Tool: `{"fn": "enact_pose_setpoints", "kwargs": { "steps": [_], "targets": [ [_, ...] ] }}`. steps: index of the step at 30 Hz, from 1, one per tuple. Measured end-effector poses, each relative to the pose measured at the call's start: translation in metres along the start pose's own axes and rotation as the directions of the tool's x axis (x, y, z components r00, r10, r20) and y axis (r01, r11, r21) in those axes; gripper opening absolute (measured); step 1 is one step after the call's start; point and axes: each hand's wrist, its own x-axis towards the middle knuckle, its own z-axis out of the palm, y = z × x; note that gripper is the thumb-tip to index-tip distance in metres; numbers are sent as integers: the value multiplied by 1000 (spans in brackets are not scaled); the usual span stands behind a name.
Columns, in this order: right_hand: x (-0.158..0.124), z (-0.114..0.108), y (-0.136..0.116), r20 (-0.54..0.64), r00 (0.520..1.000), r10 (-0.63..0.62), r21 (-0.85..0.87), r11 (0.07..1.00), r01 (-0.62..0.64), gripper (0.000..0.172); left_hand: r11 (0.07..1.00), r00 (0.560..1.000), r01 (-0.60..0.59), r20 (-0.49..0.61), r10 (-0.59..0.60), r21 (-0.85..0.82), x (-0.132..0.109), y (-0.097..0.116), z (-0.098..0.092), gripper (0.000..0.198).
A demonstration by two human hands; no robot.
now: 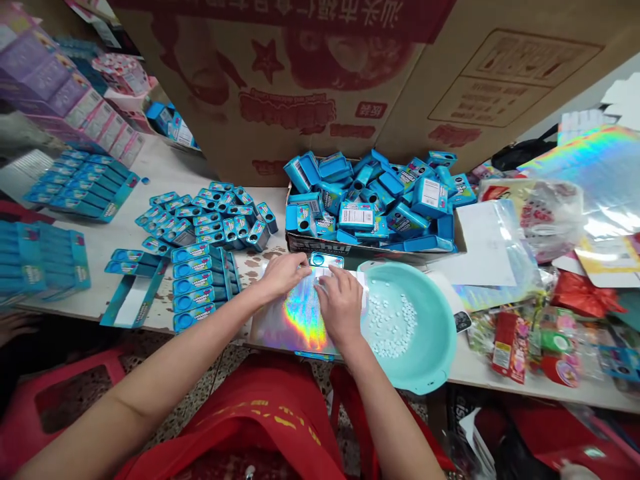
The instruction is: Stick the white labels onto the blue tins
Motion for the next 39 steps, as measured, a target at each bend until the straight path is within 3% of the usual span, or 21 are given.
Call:
{"fn": "enact_pose_setpoints", "kwargs": {
  "steps": [4,6,9,11,13,15,17,20,23,27,31,34,36,37,39],
  "targets": [
    [1,-37,-10,-25,999,21,74,997,-19,14,999,996,-46,-82,48,20,3,8,5,19],
    [4,-58,-19,-72,994,87,140,987,-77,12,998,981,-66,-184,61,-24,1,13,5,18],
    [10,-78,-35,-92,977,193,244,955,-166,12,928,945,-158,-325,43,-338,-17,15,2,25],
    [11,-80,-47,-57,973,223,303,933,-196,14,775,964,-212,-257,67,-596,-39,11,-3,29],
    [10,-72,-61,-14,969,248,372,900,-225,16,642,990,-144,-107,98,-753,-68,0,-8,27],
    [6,-53,-79,66,955,288,467,837,-285,17,595,999,-28,-6,38,-803,-98,-17,-12,19],
    [-1,-26,-101,187,930,317,577,730,-365,19,618,996,48,-5,-84,-785,-129,-41,-18,20],
    [-15,20,-140,370,869,329,655,571,-495,23,728,964,158,-56,-260,-667,-171,-86,-28,19],
    [-28,59,-174,445,829,339,613,559,-558,24,788,934,273,-45,-354,-552,-201,-127,-35,18],
    [-37,88,-198,374,862,343,594,625,-506,21,800,921,292,-70,-382,-524,-211,-161,-29,14],
    [-41,98,-199,318,877,361,593,646,-481,22,749,917,233,-116,-382,-621,-200,-174,3,13],
    [-42,102,-197,335,821,462,592,575,-565,28,675,901,219,-119,-417,-704,-196,-179,36,14],
    [-41,101,-198,393,780,487,585,522,-620,33,664,884,277,-87,-460,-694,-199,-183,48,14],
    [-39,98,-198,417,780,467,585,519,-623,31,687,870,330,-74,-488,-648,-202,-185,48,14],
    [-33,87,-197,406,832,377,604,572,-554,21,773,835,422,-130,-535,-473,-206,-187,34,15]
  ]
}}
